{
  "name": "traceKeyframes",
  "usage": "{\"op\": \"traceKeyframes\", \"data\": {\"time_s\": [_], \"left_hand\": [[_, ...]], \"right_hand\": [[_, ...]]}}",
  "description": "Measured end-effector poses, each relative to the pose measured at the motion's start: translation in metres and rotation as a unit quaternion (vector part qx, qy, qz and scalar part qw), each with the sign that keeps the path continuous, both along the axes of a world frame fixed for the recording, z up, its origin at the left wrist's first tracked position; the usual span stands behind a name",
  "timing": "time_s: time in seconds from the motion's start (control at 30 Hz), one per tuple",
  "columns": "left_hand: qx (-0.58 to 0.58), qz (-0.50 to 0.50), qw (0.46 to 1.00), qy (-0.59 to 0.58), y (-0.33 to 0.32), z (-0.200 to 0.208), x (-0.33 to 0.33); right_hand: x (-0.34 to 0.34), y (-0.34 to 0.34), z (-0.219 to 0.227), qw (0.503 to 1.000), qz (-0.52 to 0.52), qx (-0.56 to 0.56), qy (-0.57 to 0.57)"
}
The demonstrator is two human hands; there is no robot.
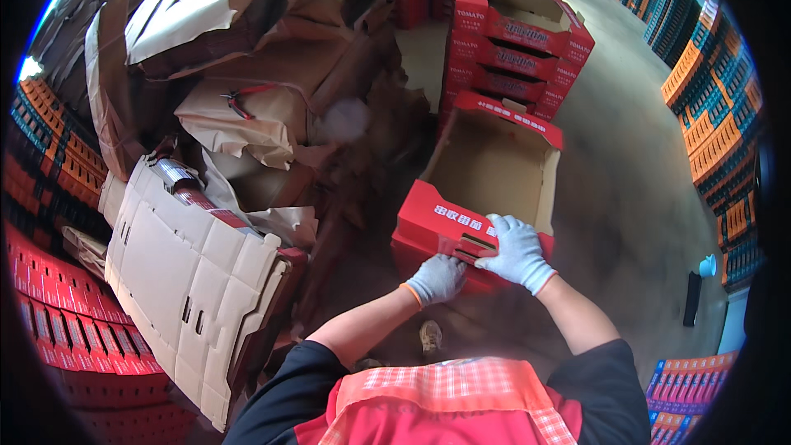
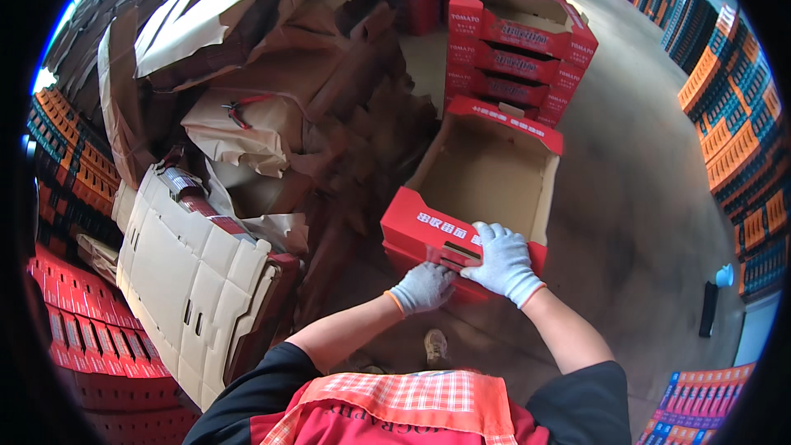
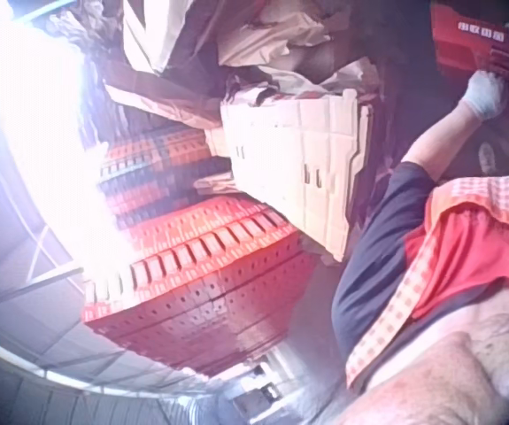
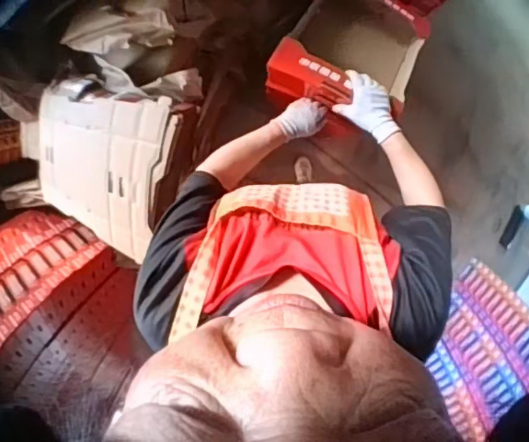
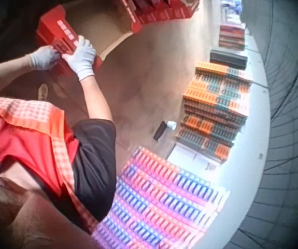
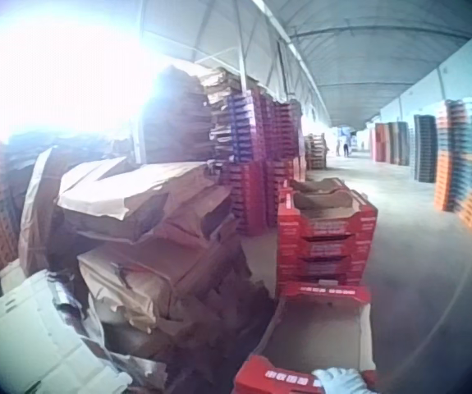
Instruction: The person folds flat red cardboard boxes into assembled containers by hand, then stacks them on a growing pile. The process is repeated continuously in a warehouse setting.
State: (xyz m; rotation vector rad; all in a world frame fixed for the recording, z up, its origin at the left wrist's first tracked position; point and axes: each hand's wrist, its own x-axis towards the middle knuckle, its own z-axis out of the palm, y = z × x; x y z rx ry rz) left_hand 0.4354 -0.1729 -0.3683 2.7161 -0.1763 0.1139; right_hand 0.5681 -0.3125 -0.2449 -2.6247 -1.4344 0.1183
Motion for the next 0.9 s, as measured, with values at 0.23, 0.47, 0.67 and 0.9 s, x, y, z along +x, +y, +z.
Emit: {"op": "traceKeyframes", "data": {"time_s": [0.23,0.47,0.67,0.9], "left_hand": [[-0.135,-0.162,0.975,-0.073,-0.043,0.067,-0.113],[0.014,0.511,0.832,-0.217,0.048,0.101,-0.313],[0.283,0.823,0.486,-0.075,0.133,0.075,-0.553],[-0.459,0.762,0.31,-0.335,0.201,0.009,-0.687]], "right_hand": [[-0.016,-0.004,-0.03,1.0,-0.005,-0.021,-0.003],[-0.069,0.075,0.036,0.96,0.247,0.132,0.029],[-0.22,0.269,0.036,0.744,0.374,-0.057,0.55],[-0.324,0.451,-0.021,0.959,0.171,0.101,0.201]]}}
